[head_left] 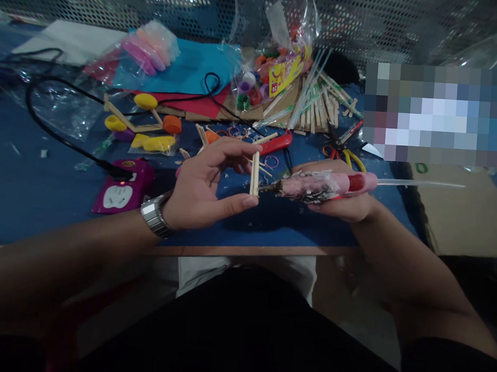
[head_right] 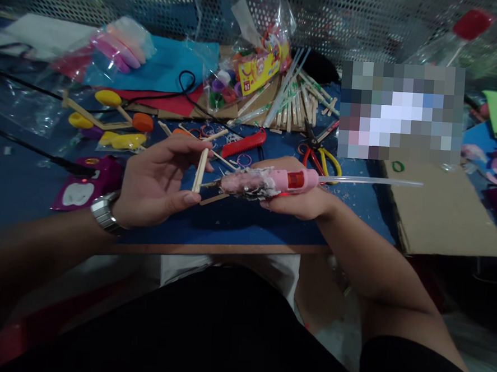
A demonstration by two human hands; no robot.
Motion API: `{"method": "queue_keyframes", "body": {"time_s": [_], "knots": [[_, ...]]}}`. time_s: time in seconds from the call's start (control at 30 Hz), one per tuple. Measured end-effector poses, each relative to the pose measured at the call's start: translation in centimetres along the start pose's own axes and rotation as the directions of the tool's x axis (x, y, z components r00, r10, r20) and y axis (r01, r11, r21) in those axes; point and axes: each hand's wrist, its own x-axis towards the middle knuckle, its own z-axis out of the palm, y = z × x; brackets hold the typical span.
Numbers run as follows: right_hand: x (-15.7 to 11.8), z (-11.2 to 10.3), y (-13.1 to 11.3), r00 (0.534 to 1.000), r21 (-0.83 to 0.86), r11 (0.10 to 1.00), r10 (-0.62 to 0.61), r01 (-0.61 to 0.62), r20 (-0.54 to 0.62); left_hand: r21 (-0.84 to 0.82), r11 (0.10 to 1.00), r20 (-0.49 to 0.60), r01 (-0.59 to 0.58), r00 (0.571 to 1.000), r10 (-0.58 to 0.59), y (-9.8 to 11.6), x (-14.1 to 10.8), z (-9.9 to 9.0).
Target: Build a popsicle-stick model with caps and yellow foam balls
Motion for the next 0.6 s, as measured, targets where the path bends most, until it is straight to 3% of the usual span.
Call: {"method": "queue_keyframes", "body": {"time_s": [0.43,0.6], "knots": [[0.03,-0.27,-0.11,1.000,-0.053,0.998,-0.016,0.017,0.019,0.021,0.996,0.042,-0.081,0.996,0.080,-0.43,0.24,-0.38],[0.01,-0.09,0.14,1.000,-0.024,1.000,-0.014,0.014,0.006,0.024,0.998,0.028,-0.054,0.998,0.053,-0.24,0.20,-0.29]]}}
